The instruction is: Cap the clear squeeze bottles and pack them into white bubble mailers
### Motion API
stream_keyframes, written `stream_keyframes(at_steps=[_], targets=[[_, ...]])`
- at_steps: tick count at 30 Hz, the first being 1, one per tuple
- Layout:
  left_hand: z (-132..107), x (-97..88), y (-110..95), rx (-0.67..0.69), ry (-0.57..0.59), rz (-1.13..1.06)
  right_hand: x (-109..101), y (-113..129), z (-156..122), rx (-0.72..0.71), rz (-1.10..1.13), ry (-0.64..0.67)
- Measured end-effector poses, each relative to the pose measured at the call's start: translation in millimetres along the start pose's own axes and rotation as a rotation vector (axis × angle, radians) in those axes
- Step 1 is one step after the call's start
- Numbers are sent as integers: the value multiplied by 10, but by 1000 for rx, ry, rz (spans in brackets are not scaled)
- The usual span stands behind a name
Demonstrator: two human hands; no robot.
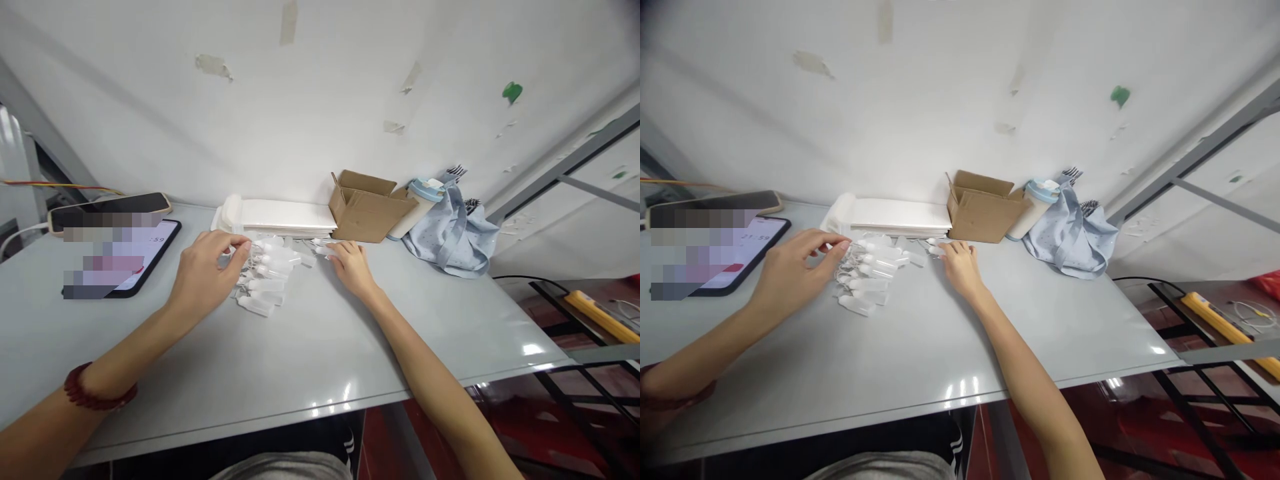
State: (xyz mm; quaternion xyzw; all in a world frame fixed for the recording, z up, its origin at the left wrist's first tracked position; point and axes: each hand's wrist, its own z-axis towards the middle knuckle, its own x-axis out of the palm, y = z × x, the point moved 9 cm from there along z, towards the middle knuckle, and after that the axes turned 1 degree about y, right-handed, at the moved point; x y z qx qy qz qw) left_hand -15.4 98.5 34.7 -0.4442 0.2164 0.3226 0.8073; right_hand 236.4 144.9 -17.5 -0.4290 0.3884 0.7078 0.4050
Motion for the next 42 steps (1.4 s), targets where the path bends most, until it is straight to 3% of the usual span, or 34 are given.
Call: stream_keyframes(at_steps=[4,7,14,22,26,42], targets=[[-25,-25,-111,49,-30,-21,-265,57,-47,9,183,-184],[-52,-22,-218,114,-37,-49,-486,150,-124,0,451,-284],[-97,86,-214,111,27,-125,-443,374,-177,39,881,-113],[-138,73,-407,363,-18,-95,-407,475,-198,12,938,-50],[-155,84,-450,410,-23,-49,-425,494,-209,3,950,-55],[-144,191,-339,168,175,-228,-486,614,-269,-22,945,-22]])
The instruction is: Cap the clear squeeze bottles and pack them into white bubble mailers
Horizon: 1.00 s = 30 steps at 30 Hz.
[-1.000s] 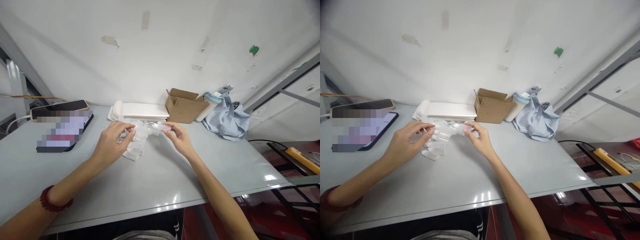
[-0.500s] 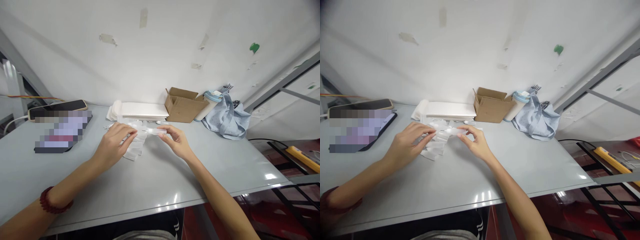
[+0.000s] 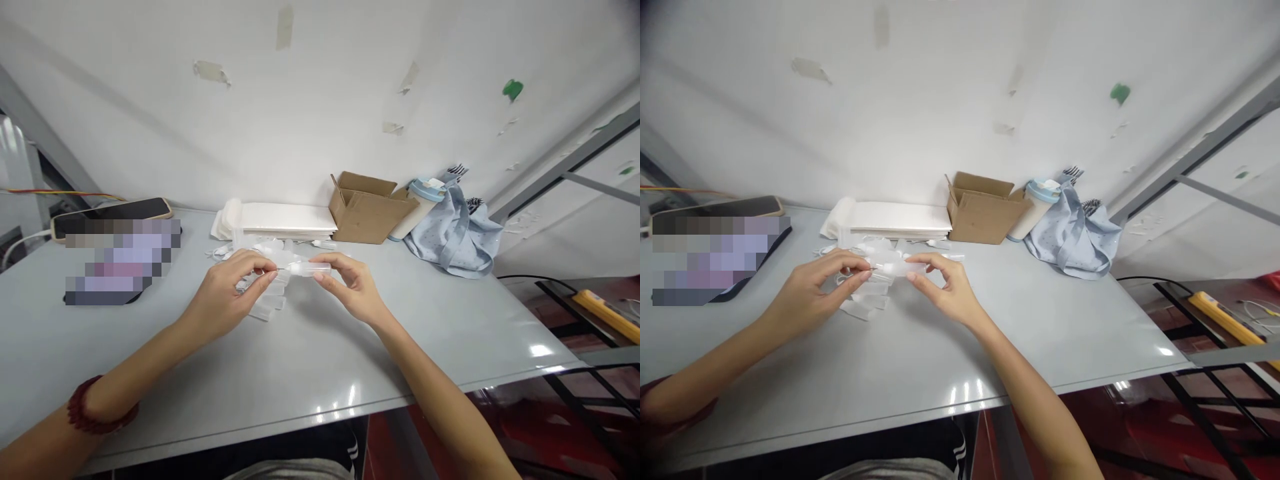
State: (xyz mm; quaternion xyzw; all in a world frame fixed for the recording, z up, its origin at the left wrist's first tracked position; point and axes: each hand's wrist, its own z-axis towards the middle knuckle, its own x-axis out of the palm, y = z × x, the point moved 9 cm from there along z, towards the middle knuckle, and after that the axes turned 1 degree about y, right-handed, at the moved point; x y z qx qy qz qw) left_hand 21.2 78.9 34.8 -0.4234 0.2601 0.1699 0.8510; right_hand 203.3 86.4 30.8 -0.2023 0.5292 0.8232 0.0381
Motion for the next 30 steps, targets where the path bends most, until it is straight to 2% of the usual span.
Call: stream_keyframes(at_steps=[15,30], targets=[[3,-6,29,-84,8,-45,-7,11,15,6,-5,7],[-2,-3,6,-55,25,-39,18,33,17,17,32,53]])
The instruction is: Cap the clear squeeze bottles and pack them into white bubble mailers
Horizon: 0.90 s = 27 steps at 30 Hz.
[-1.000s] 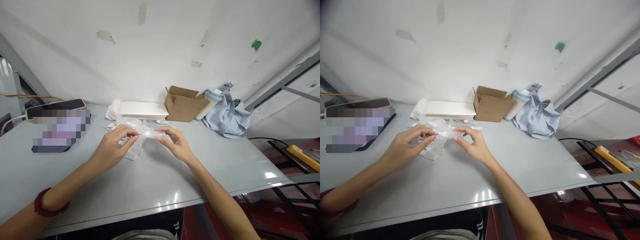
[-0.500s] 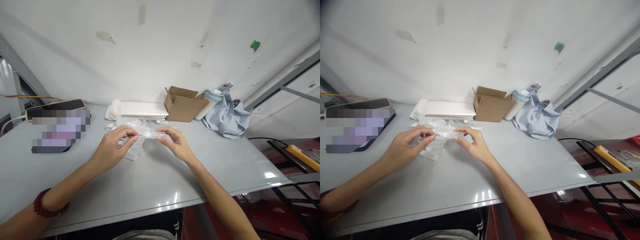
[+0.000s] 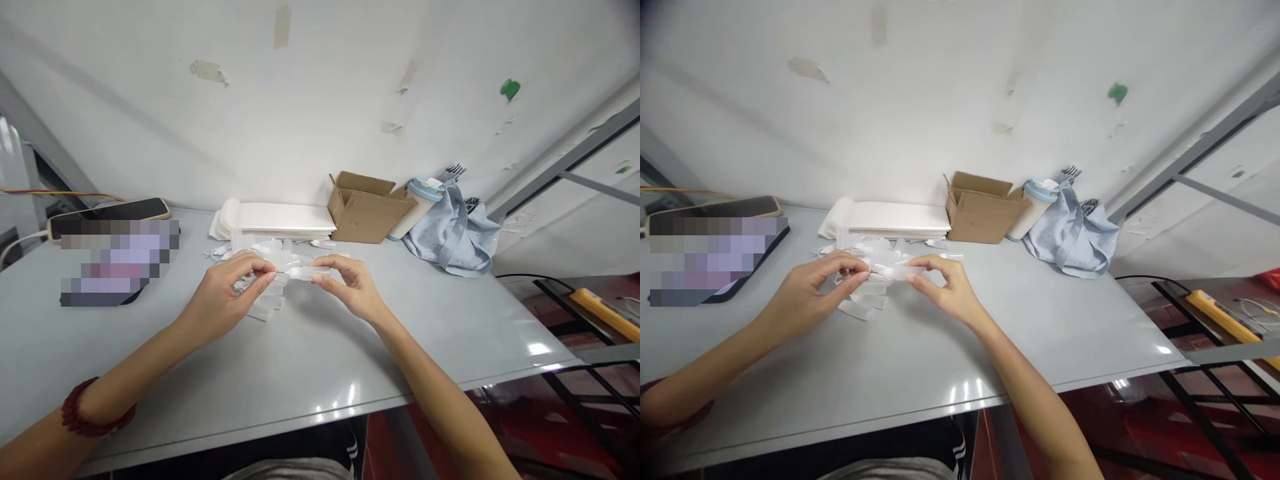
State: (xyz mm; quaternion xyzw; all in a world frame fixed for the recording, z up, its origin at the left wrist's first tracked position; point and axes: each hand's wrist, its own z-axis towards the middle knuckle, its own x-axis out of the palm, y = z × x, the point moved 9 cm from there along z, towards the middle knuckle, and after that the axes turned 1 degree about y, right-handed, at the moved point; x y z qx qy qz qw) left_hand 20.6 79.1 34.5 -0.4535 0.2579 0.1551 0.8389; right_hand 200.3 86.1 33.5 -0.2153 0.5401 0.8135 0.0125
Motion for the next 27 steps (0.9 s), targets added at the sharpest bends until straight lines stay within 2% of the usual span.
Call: stream_keyframes(at_steps=[9,27], targets=[[-13,40,16,19,4,17,21,30,-22,-33,-107,-13],[-71,106,30,17,12,31,130,49,-84,-231,-189,-77]])
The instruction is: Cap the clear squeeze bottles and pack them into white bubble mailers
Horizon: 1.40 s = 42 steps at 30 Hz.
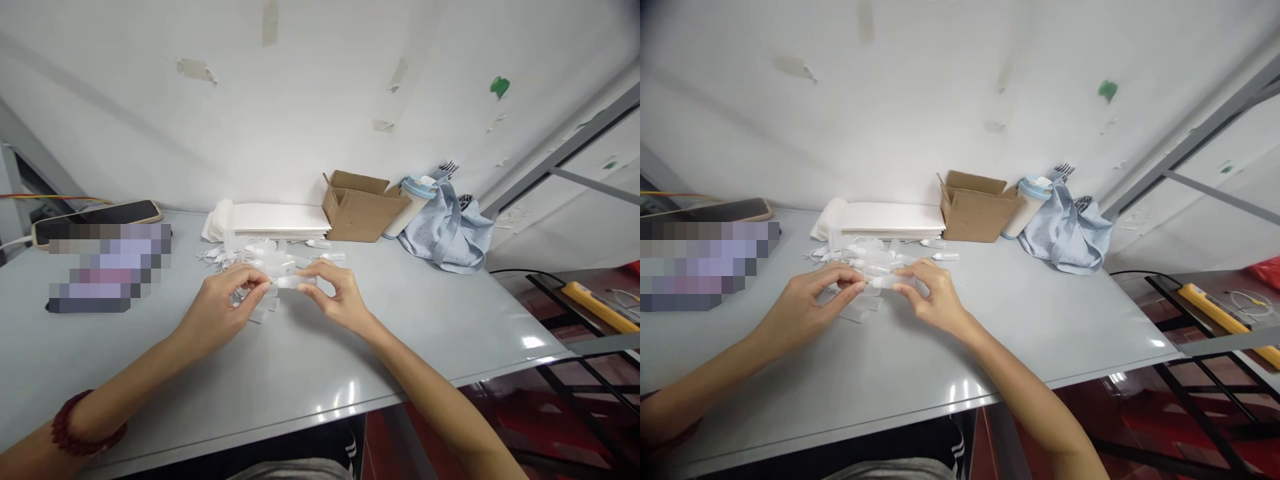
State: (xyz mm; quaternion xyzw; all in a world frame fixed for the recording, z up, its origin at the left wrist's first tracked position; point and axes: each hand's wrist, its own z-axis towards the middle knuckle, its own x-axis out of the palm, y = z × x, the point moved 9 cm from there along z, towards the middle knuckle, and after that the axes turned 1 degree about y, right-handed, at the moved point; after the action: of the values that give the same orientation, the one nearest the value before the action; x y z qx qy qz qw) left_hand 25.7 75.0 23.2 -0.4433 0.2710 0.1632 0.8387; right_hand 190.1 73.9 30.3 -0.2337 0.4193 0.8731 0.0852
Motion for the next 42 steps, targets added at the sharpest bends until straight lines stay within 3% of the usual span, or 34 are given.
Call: stream_keyframes(at_steps=[9,15,18,23,26,34,38,42], targets=[[-5,25,-2,-20,15,-29,9,57,-8,-117,-108,0],[54,-22,59,-79,26,-4,-9,77,47,-199,-252,66],[95,-201,127,-130,-65,34,-60,-132,96,-124,-378,104],[91,-593,341,-248,-297,172,-262,-774,119,261,-556,140],[93,-680,465,-292,-347,232,-316,-986,96,381,-585,165],[177,-489,633,-348,-215,272,-291,-1096,61,454,-578,170],[169,-523,537,-359,-232,281,-369,-1082,66,484,-570,101],[131,-552,325,-260,-291,301,-450,-955,96,474,-541,9]])
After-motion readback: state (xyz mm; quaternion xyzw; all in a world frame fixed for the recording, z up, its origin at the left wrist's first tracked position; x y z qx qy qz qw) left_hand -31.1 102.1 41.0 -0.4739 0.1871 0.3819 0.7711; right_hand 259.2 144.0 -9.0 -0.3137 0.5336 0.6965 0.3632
